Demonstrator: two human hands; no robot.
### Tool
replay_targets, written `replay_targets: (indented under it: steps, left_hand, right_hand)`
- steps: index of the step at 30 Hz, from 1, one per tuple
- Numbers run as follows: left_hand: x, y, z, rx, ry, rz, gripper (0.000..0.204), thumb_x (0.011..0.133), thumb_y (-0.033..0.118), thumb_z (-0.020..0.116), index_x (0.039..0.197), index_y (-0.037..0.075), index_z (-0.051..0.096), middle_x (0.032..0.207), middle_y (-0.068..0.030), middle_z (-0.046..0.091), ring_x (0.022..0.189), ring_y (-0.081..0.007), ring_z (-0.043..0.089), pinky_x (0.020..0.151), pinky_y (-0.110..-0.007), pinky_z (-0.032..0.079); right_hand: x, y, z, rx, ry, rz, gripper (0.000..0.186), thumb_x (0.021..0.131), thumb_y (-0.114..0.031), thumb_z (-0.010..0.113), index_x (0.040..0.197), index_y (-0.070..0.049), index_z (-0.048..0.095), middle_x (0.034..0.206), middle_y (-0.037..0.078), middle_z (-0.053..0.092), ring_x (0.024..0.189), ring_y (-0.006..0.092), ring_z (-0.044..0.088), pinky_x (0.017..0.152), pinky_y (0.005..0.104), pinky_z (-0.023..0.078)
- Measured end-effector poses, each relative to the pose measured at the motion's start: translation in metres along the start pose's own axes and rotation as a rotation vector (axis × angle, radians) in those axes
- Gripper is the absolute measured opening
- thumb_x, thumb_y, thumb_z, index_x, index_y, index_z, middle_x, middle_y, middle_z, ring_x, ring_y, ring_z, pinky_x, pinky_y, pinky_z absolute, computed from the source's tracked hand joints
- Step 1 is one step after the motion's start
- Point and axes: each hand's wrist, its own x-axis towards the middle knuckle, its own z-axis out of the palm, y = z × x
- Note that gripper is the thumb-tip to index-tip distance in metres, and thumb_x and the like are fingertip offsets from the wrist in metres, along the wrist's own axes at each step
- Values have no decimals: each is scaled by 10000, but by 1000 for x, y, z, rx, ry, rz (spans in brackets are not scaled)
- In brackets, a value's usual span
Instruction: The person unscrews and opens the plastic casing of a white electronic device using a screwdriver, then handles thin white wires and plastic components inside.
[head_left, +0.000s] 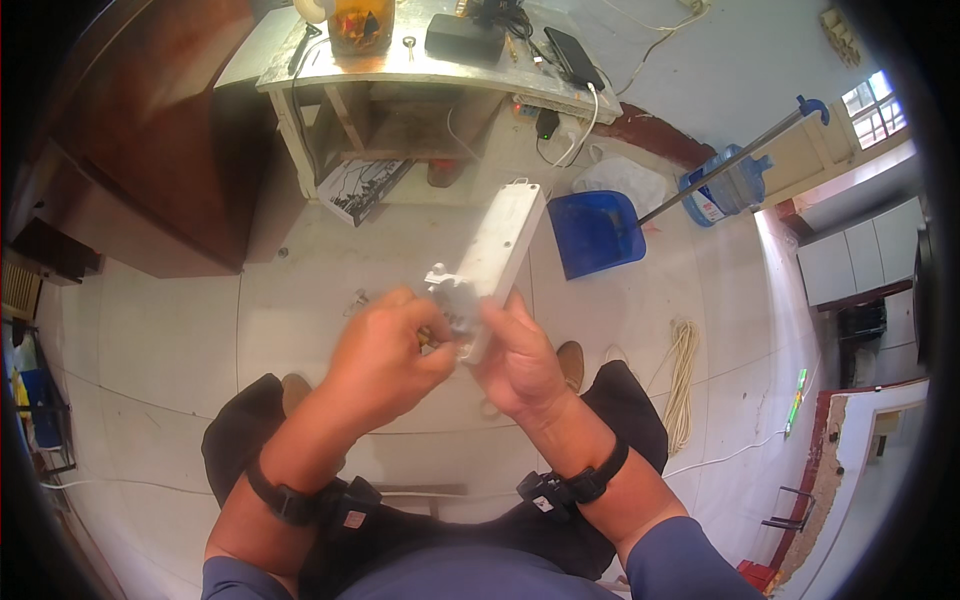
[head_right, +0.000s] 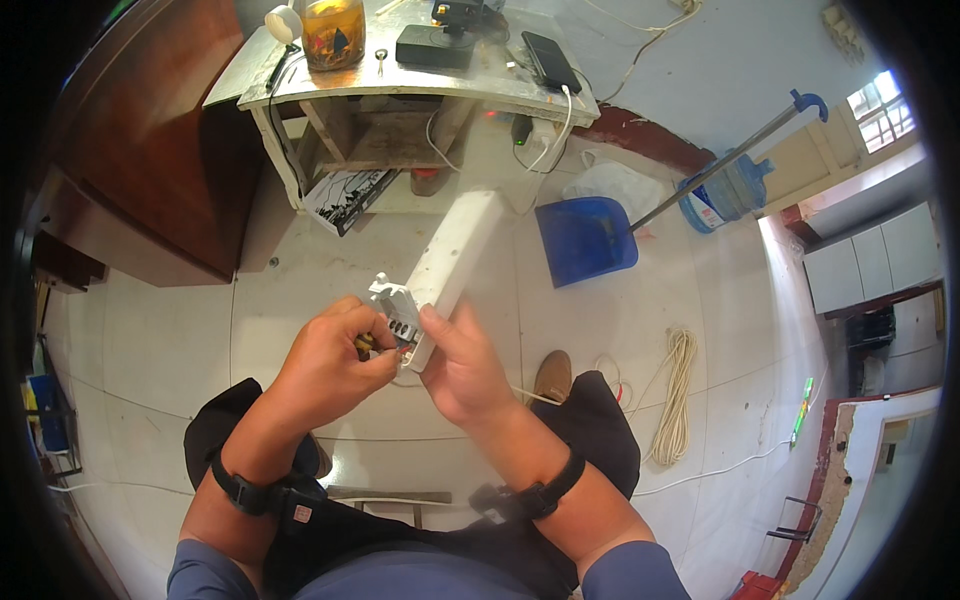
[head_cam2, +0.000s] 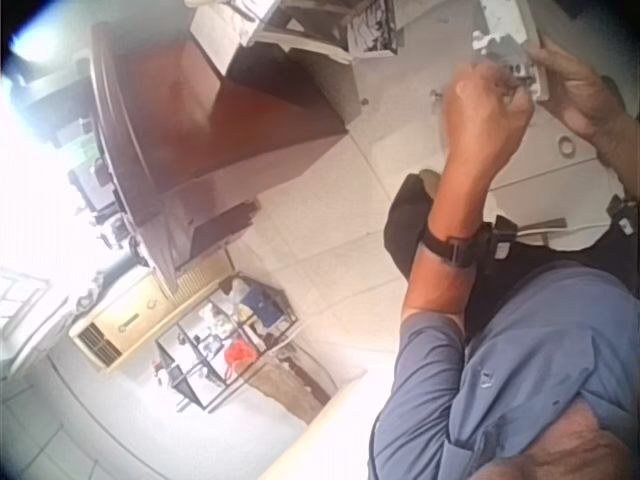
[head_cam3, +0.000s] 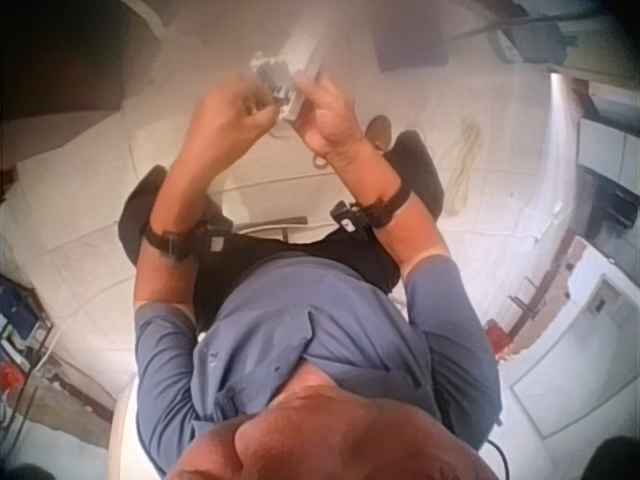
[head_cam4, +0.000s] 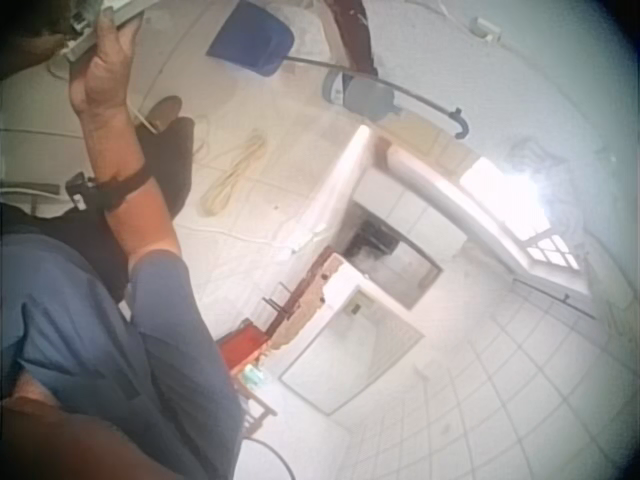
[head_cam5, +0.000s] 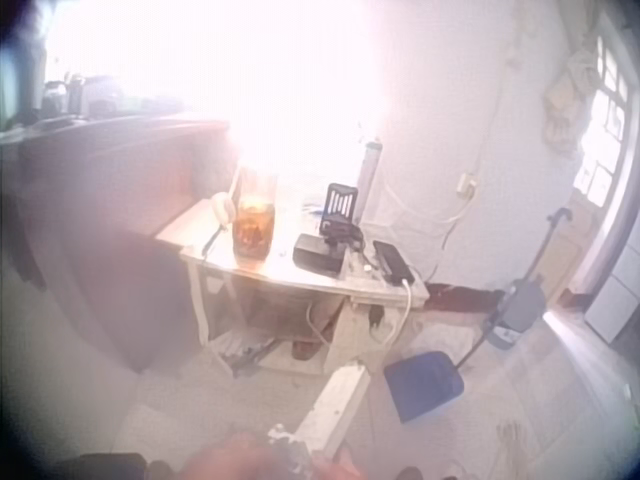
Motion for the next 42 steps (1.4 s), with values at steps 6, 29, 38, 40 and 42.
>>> replay_targets:
  steps: [6, 29, 38, 40, 42]
  left_hand:
    - [0, -1, 4, -73, 13, -31, 100, 790, 44, 716, 813, -6, 633, 840, -78, 591, 721, -166, 575, 640, -308, 468]
    - [5, 1, 2, 1, 10, -64, 106, 799, 59, 674, 815, -24, 611, 806, -92, 597, 646, -149, 586, 607, -295, 482]
    - [5, -1, -2, 125, 17, 62, 76, 786, 56, 700, 805, 18, 637, 849, -105, 617, 674, -254, 620, 627, -345, 498]
    - [6, 0, -2, 159, 39, 142, 77, 764, 43, 712, 817, 34, 657, 865, -98, 625, 709, -285, 633, 639, -362, 507]
    - [6, -1, -2, 172, 48, 154, 84, 754, 40, 714, 823, 42, 667, 866, -95, 627, 719, -288, 639, 642, -366, 511]
  right_hand:
    - [-1, -1, 1, -10, -8, -11, 373, 1023, -173, 539, 1356, -61, 412, 1293, 88, 558, 1186, 210, 568, 1020, 390, 462]
    - [-1, 4, 0, 2, 34, -10, 379, 1034, -169, 520, 1379, -87, 387, 1298, 71, 532, 1198, 202, 542, 1040, 391, 437]
    - [0, 4, -1, 10, 33, 2, 384, 1046, -166, 499, 1399, -92, 369, 1290, 62, 524, 1188, 188, 543, 1015, 383, 456]
    - [0, 3, 0, 15, 47, 7, 400, 1046, -174, 503, 1412, -96, 361, 1297, 59, 519, 1189, 188, 541, 1020, 384, 453]
    - [1, 4, -1, 22, 52, 13, 405, 1047, -178, 505, 1416, -97, 358, 1298, 58, 518, 1191, 189, 541, 1023, 384, 451]
